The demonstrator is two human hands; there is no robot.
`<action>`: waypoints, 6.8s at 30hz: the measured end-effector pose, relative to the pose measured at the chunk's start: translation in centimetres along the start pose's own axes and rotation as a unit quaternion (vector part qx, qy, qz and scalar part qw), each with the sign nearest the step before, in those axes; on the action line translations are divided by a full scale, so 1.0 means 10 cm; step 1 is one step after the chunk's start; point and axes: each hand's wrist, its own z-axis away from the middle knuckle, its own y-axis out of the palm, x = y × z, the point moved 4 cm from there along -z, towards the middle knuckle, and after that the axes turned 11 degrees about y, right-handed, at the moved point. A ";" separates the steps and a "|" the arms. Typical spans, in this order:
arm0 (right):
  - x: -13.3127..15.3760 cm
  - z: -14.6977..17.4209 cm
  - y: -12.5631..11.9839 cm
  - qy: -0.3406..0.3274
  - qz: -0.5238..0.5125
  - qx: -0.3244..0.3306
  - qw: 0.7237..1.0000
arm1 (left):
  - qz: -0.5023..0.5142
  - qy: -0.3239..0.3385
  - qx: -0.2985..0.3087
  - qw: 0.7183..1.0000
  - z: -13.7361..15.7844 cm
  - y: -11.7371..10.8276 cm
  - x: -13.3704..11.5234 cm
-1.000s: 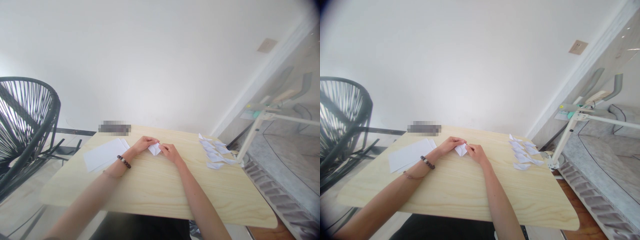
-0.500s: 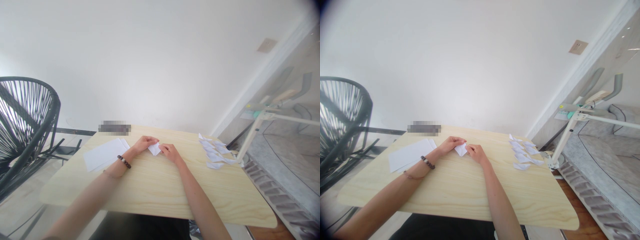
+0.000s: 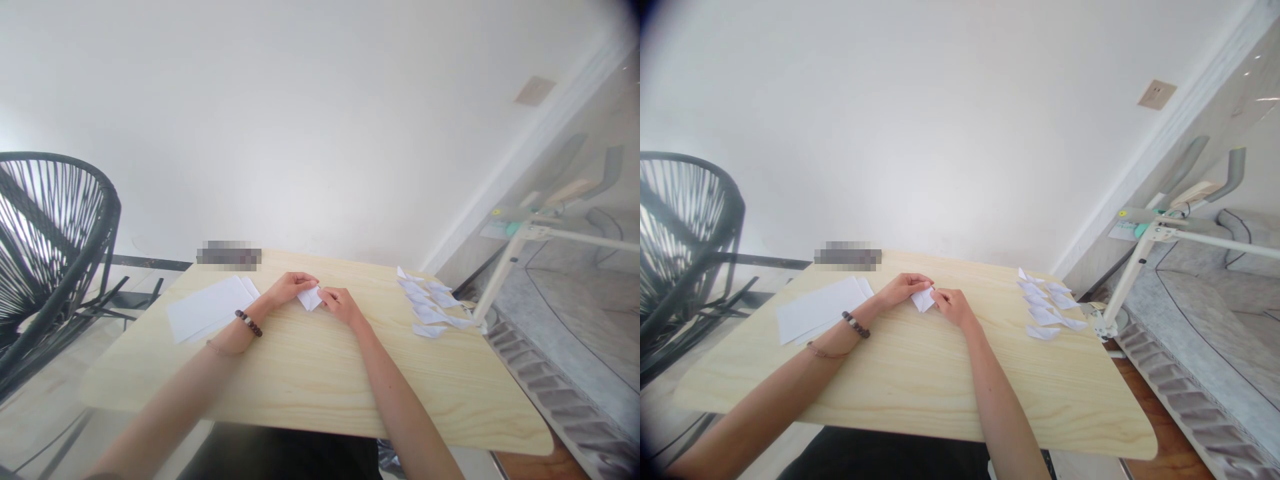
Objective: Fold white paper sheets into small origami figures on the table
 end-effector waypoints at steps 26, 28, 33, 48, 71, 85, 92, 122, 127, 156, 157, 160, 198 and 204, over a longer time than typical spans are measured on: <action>-0.02 0.00 0.01 0.000 0.013 -0.024 1.000 | -0.024 0.006 0.018 1.000 0.02 0.04 -0.04; -0.01 0.00 0.00 0.001 0.009 -0.022 1.000 | -0.028 0.004 0.011 1.000 0.02 0.04 -0.03; -0.03 -0.01 -0.02 0.010 -0.023 -0.032 0.999 | -0.017 0.004 -0.020 1.000 0.00 0.02 -0.01; -0.10 -0.01 -0.07 0.039 -0.083 -0.068 0.993 | 0.029 0.009 0.038 0.999 0.00 0.03 0.02; -0.07 -0.02 -0.06 0.016 -0.055 -0.077 0.995 | 0.053 0.010 0.033 0.998 0.00 0.03 0.04; -0.10 -0.03 -0.05 0.028 -0.067 -0.078 0.994 | -0.043 0.021 0.026 0.999 -0.01 0.04 -0.01; -0.08 -0.01 -0.06 0.021 -0.048 -0.086 0.995 | -0.080 -0.014 0.066 0.994 0.01 0.08 0.00; -0.08 -0.02 -0.09 0.024 -0.088 -0.112 0.990 | -0.037 -0.049 0.099 0.993 0.03 0.10 -0.03; -0.06 -0.02 -0.09 0.018 -0.084 -0.121 0.989 | -0.069 -0.057 0.108 0.990 0.04 0.10 -0.02; -0.07 -0.02 -0.06 0.014 -0.069 -0.099 0.993 | -0.112 0.000 0.094 0.989 0.05 0.11 -0.08; -0.07 -0.02 -0.06 0.013 -0.071 -0.097 0.993 | -0.112 0.003 0.101 0.989 0.06 0.12 -0.09; -0.07 -0.02 -0.06 0.016 -0.072 -0.086 0.994 | -0.109 0.008 0.119 0.987 0.07 0.12 -0.12; -0.02 -0.01 -0.05 -0.018 0.008 -0.078 0.997 | -0.006 0.038 -0.060 0.997 -0.01 -0.02 -0.03; -0.02 0.00 -0.07 -0.014 0.011 -0.102 0.995 | 0.033 0.021 -0.076 0.996 -0.01 -0.02 -0.03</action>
